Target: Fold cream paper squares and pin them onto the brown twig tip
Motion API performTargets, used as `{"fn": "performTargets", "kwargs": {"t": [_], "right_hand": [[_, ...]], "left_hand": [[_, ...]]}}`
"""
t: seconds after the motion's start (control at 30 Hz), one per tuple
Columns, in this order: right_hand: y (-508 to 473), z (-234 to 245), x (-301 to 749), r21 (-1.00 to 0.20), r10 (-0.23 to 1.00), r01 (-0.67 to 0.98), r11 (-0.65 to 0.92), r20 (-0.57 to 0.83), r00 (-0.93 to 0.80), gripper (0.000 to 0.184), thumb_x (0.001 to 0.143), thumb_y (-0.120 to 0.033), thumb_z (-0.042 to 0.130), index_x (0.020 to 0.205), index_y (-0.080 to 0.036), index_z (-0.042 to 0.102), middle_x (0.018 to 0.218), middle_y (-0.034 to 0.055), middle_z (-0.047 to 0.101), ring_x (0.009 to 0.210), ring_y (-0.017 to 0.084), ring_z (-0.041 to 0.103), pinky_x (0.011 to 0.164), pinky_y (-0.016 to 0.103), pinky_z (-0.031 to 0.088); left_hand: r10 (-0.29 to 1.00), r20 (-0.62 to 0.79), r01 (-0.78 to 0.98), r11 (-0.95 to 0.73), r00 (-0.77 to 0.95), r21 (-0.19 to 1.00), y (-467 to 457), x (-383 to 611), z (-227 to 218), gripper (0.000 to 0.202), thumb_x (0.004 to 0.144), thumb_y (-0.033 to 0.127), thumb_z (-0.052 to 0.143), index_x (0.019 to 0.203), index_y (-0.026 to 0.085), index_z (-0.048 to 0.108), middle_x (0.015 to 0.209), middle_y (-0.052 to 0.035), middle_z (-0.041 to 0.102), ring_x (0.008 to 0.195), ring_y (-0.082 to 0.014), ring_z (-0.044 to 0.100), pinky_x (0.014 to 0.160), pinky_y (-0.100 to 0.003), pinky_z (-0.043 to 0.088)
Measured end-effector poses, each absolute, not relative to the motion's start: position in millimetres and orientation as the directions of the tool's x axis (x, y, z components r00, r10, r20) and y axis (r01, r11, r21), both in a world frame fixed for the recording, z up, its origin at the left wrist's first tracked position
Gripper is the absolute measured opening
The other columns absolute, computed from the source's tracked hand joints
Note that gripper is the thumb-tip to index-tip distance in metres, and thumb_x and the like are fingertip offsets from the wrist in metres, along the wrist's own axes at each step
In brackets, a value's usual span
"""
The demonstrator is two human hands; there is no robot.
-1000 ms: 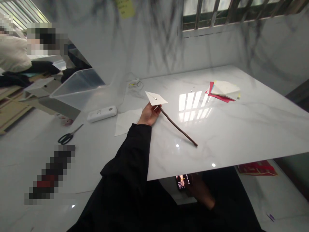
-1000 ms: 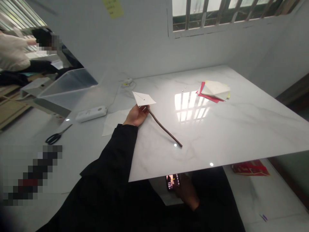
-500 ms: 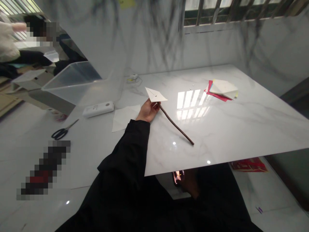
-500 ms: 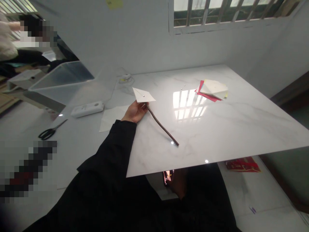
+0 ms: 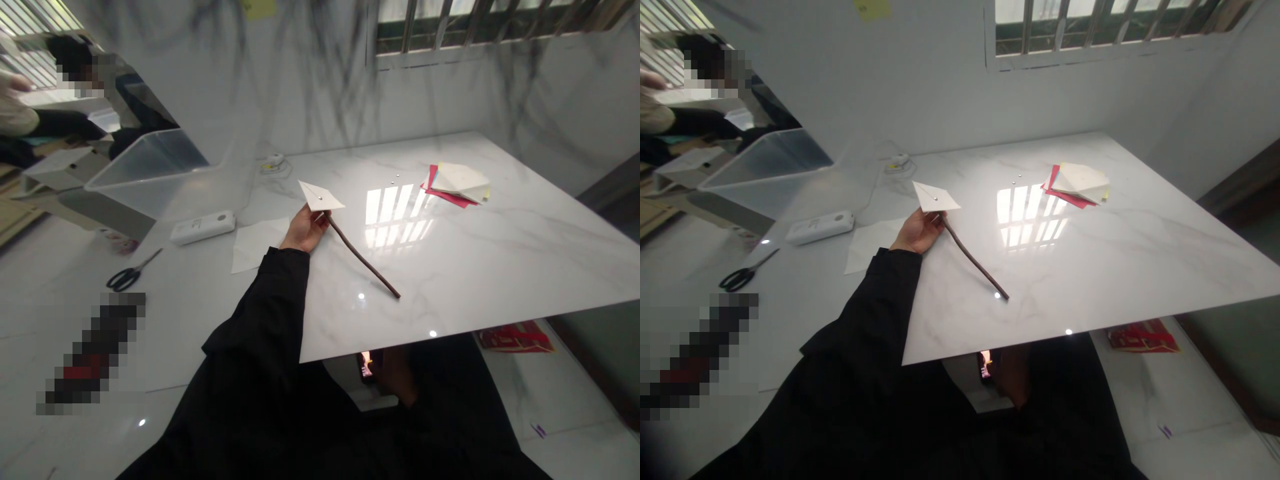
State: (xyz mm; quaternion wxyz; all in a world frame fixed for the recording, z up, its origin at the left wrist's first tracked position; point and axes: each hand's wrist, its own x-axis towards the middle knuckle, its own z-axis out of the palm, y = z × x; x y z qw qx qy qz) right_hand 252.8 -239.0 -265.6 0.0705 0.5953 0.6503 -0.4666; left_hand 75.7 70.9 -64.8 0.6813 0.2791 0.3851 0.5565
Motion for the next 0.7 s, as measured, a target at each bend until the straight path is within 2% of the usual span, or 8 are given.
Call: {"fn": "performTargets", "kwargs": {"t": [0.13, 0.23, 0.3, 0.4, 0.47, 0.57, 0.63, 0.7], "right_hand": [[-239.7, -263.2, 259.8, -0.457, 0.74, 0.847, -0.272, -0.662, -0.119, 0.084, 0.085, -0.05, 0.062, 0.166, -0.036, 0.043, 0.169, 0.0138, 0.048, 0.164, 0.041, 0.032, 0.135, 0.051, 0.028], [-243.6, -231.4, 265.5, -0.453, 0.705, 0.851, -0.265, -0.693, -0.15, 0.084, 0.087, -0.044, 0.068, 0.165, -0.022, 0.047, 0.163, 0.0251, 0.052, 0.154, 0.044, 0.049, 0.123, 0.053, 0.044], [-246.2, -184.3, 273.9, -0.485, 0.626, 0.853, -0.192, -0.73, -0.274, 0.085, 0.08, -0.042, 0.079, 0.159, -0.019, 0.057, 0.155, 0.0259, 0.06, 0.145, 0.048, 0.057, 0.117, 0.056, 0.048], [-237.8, -86.5, 295.8, -0.844, 0.461, 0.535, -0.038, -0.49, -0.74, 0.068, 0.084, -0.055, 0.082, 0.147, -0.03, 0.07, 0.142, 0.0118, 0.073, 0.135, 0.039, 0.067, 0.115, 0.048, 0.051], [-216.1, -27.7, 312.6, -0.952, 0.435, 0.294, -0.091, -0.303, -0.848, 0.051, 0.092, -0.054, 0.077, 0.139, -0.035, 0.075, 0.13, 0.0063, 0.077, 0.123, 0.03, 0.073, 0.11, 0.042, 0.055], [-152.2, 12.0, 327.0, -0.994, 0.738, 0.101, -0.044, -0.1, -0.668, 0.047, 0.093, -0.051, 0.077, 0.133, -0.027, 0.074, 0.117, 0.011, 0.076, 0.109, 0.029, 0.072, 0.097, 0.044, 0.06], [-92.9, 3.8, 323.4, -0.998, 0.918, -0.022, 0.058, 0.062, -0.391, 0.059, 0.094, -0.05, 0.075, 0.148, -0.028, 0.061, 0.126, 0.0127, 0.071, 0.117, 0.029, 0.067, 0.092, 0.043, 0.061], [-31.7, -19.9, 311.4, -0.994, 0.987, -0.061, 0.092, 0.099, -0.128, 0.065, 0.094, -0.048, 0.077, 0.151, -0.026, 0.053, 0.137, 0.0146, 0.065, 0.125, 0.029, 0.062, 0.092, 0.042, 0.062]], "left_hand": [[0.975, -0.205, -0.552, 0.219, 0.088, 0.805, 69.5, 75.5, -64.0, 0.02, 0.089, 0.016, 0.076, 0.109, 0.02, 0.074, 0.086, -0.0015, 0.069, 0.076, -0.0139, 0.063, 0.077, -0.026, 0.052], [0.975, -0.205, -0.561, 0.214, 0.079, 0.8, 68.7, 75.3, -64.1, 0.018, 0.088, 0.017, 0.079, 0.104, 0.02, 0.073, 0.083, -0.0009, 0.067, 0.075, -0.0138, 0.062, 0.076, -0.026, 0.052], [0.977, -0.203, -0.56, 0.207, 0.07, 0.802, 68.8, 75.0, -65.3, 0.016, 0.088, 0.017, 0.079, 0.102, 0.02, 0.073, 0.083, -0.0011, 0.067, 0.075, -0.0137, 0.062, 0.077, -0.025, 0.052], [0.98, -0.188, -0.552, 0.19, 0.06, 0.812, 69.1, 74.7, -67.9, 0.016, 0.086, 0.017, 0.081, 0.1, 0.02, 0.073, 0.085, -0.0019, 0.068, 0.077, -0.0138, 0.062, 0.081, -0.026, 0.053], [0.982, -0.18, -0.541, 0.18, 0.052, 0.822, 68.3, 75.0, -69.0, 0.019, 0.086, 0.019, 0.082, 0.102, 0.02, 0.073, 0.085, -0.002, 0.069, 0.078, -0.0141, 0.062, 0.082, -0.026, 0.053], [0.983, -0.172, -0.508, 0.177, 0.058, 0.843, 64.7, 76.0, -68.4, 0.02, 0.085, 0.025, 0.085, 0.099, 0.019, 0.073, 0.085, -0.0021, 0.069, 0.078, -0.014, 0.062, 0.081, -0.026, 0.052], [0.984, -0.163, -0.484, 0.178, 0.074, 0.857, 61.7, 77.1, -67.0, 0.02, 0.085, 0.027, 0.087, 0.095, 0.018, 0.072, 0.083, -0.0024, 0.069, 0.076, -0.0138, 0.061, 0.079, -0.026, 0.052], [0.983, -0.162, -0.468, 0.185, 0.091, 0.864, 59.3, 78.3, -65.3, 0.02, 0.085, 0.029, 0.087, 0.092, 0.017, 0.072, 0.082, -0.0024, 0.068, 0.074, -0.0137, 0.061, 0.076, -0.027, 0.052]]}}
